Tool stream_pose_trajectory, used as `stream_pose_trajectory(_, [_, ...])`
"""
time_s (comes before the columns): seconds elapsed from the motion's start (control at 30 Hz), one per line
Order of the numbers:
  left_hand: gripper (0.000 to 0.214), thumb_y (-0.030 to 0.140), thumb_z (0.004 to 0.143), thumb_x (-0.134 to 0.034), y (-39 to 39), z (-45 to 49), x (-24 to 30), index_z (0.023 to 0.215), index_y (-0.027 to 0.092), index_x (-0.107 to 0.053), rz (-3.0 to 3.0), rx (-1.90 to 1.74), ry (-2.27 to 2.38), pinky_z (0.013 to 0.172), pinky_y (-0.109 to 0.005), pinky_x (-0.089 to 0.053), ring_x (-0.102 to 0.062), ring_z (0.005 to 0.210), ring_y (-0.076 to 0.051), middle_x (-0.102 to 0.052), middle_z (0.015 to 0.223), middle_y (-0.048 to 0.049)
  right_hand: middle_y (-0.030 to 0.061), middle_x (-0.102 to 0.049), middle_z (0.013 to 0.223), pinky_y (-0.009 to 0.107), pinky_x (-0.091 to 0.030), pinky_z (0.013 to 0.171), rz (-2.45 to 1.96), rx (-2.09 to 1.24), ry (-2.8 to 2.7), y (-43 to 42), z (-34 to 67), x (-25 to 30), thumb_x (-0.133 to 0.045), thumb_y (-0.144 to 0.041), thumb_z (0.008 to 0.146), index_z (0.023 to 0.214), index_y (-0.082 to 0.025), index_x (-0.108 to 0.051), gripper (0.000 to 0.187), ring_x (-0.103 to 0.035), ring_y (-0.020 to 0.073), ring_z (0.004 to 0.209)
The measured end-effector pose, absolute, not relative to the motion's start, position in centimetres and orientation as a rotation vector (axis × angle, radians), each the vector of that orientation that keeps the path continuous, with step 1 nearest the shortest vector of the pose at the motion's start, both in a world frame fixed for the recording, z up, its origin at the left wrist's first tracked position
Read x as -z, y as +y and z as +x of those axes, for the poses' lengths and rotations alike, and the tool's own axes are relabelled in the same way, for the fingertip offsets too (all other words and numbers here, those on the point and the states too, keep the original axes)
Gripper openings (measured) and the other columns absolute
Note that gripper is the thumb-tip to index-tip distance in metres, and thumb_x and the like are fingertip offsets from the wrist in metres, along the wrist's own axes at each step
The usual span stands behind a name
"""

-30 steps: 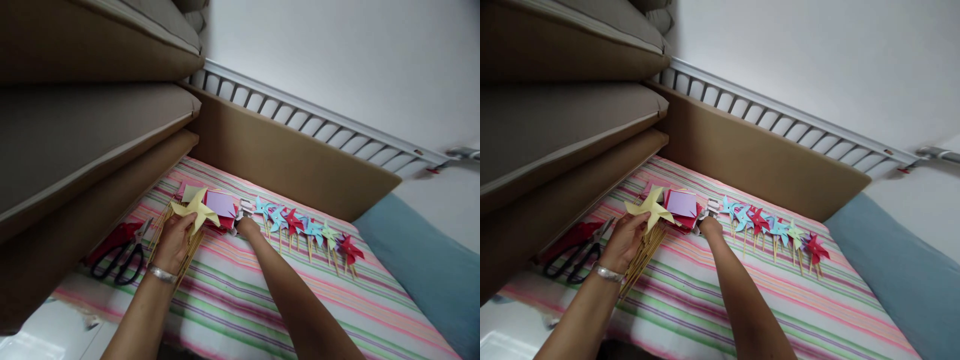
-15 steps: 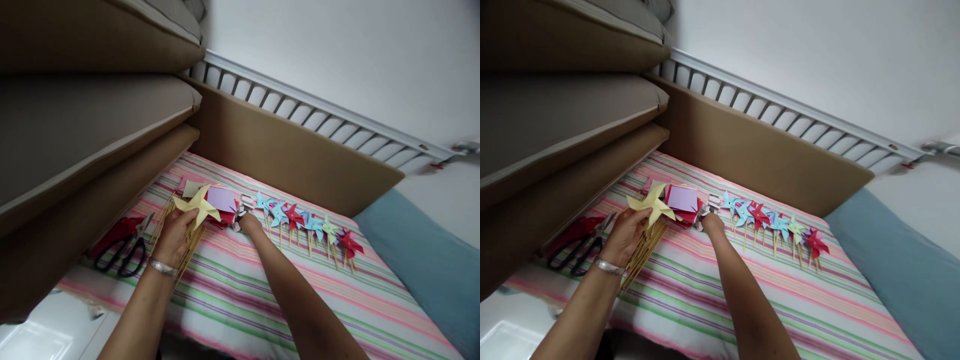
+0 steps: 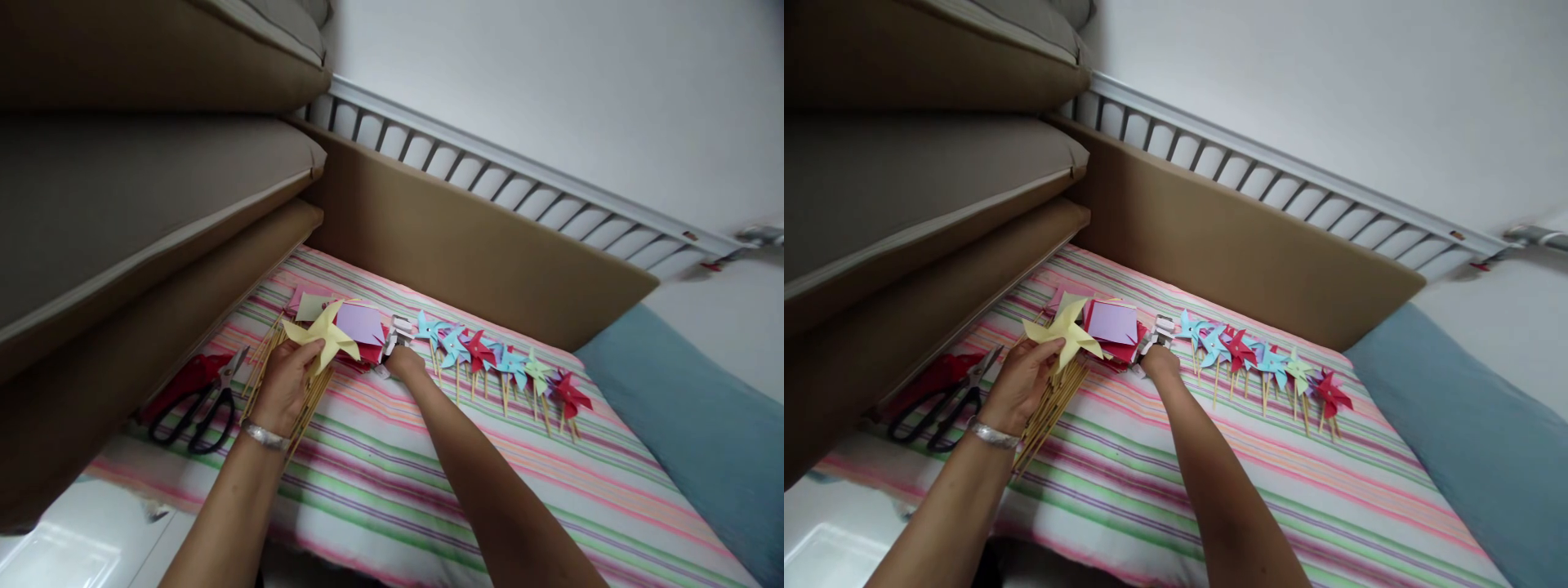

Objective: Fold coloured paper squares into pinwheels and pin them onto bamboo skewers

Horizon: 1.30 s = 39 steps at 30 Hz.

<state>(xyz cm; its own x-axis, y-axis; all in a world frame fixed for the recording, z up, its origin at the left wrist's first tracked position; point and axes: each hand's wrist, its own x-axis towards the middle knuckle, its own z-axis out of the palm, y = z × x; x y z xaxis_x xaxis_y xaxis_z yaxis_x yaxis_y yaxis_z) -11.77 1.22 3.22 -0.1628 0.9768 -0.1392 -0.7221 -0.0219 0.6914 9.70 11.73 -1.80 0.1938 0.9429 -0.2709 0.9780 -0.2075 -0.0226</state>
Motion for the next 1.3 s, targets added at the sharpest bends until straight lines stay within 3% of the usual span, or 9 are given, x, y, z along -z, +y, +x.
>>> stream_pose_trajectory(0.17, [0.029, 0.018, 0.054, -0.076, 1.1, -11.7, -3.4, 0.082, 0.013, -0.070, 0.446, -1.563, 0.765, 0.067, -0.025, -0.049, -0.065, 0.069, -0.015, -0.072, 0.077, -0.0036, 0.0079, -0.058, 0.113, 0.041, -0.049, 0.083, 2.343, 0.486, 1.830, 11.8, 10.6, 0.8, -0.053, -0.034, 0.088, 0.112, -0.016, -0.055, 0.030, -0.058, 0.0198, 0.098])
stream_pose_trajectory(0.37, [0.025, 0.017, 0.052, -0.076, 1.0, -11.7, -3.2, 0.076, 0.015, -0.071, 0.435, -1.563, 0.795, 0.061, -0.022, -0.048, -0.064, 0.064, -0.014, -0.072, 0.070, -0.0001, 0.0071, -0.058, 0.112, 0.039, -0.051, 0.079, 2.451, 0.722, 1.843, 8.8, 13.7, -0.5, -0.052, -0.033, 0.088, 0.112, -0.016, -0.054, 0.029, -0.059, 0.0186, 0.094])
stream_pose_trajectory(0.53, [0.023, 0.017, 0.052, -0.077, 1.0, -11.1, -2.9, 0.073, 0.014, -0.070, 0.491, -1.540, 0.784, 0.060, -0.023, -0.048, -0.063, 0.062, -0.013, -0.071, 0.073, -0.0006, 0.0017, -0.064, 0.070, 0.022, -0.047, 0.058, 2.332, 1.130, 1.945, 2.4, 13.2, 1.6, -0.057, -0.029, 0.083, 0.079, -0.013, -0.064, 0.018, -0.058, 0.0101, 0.061])
stream_pose_trajectory(0.67, [0.026, 0.017, 0.050, -0.077, 0.8, -10.6, -2.9, 0.075, 0.014, -0.070, 0.515, -1.549, 0.792, 0.067, -0.023, -0.049, -0.064, 0.071, -0.015, -0.072, 0.079, -0.0026, -0.0011, -0.059, 0.051, 0.019, -0.038, 0.046, 2.260, 1.333, 1.989, 0.5, 11.7, 4.0, -0.065, -0.020, 0.070, 0.060, -0.015, -0.063, 0.012, -0.050, 0.0084, 0.047])
stream_pose_trajectory(0.83, [0.026, 0.019, 0.052, -0.077, 0.7, -10.8, -2.6, 0.077, 0.013, -0.069, 0.545, -1.550, 0.787, 0.070, -0.026, -0.049, -0.065, 0.076, -0.018, -0.072, 0.084, -0.0048, 0.0027, -0.067, 0.068, 0.019, -0.041, 0.049, 2.362, 1.372, 2.064, 0.2, 12.0, 5.1, -0.052, -0.016, 0.074, 0.073, -0.015, -0.065, 0.013, -0.055, 0.0096, 0.052])
stream_pose_trajectory(1.07, [0.026, 0.017, 0.053, -0.076, 0.8, -10.2, -2.7, 0.077, 0.012, -0.070, 0.508, -1.524, 0.806, 0.068, -0.024, -0.049, -0.065, 0.071, -0.016, -0.072, 0.078, -0.0047, 0.0048, -0.069, 0.090, 0.025, -0.050, 0.072, 2.464, 1.292, 2.238, -2.9, 12.7, 5.4, -0.046, -0.017, 0.077, 0.090, -0.017, -0.064, 0.022, -0.064, 0.0145, 0.080])
stream_pose_trajectory(1.3, [0.024, 0.019, 0.050, -0.077, 0.8, -9.3, -2.9, 0.072, 0.012, -0.069, 0.508, -1.496, 0.827, 0.066, -0.024, -0.048, -0.063, 0.067, -0.016, -0.071, 0.073, -0.0044, 0.0029, -0.069, 0.080, 0.026, -0.048, 0.071, 2.391, 1.078, 2.332, -2.3, 12.5, 5.8, -0.053, -0.018, 0.075, 0.080, -0.020, -0.066, 0.015, -0.063, 0.0164, 0.076])
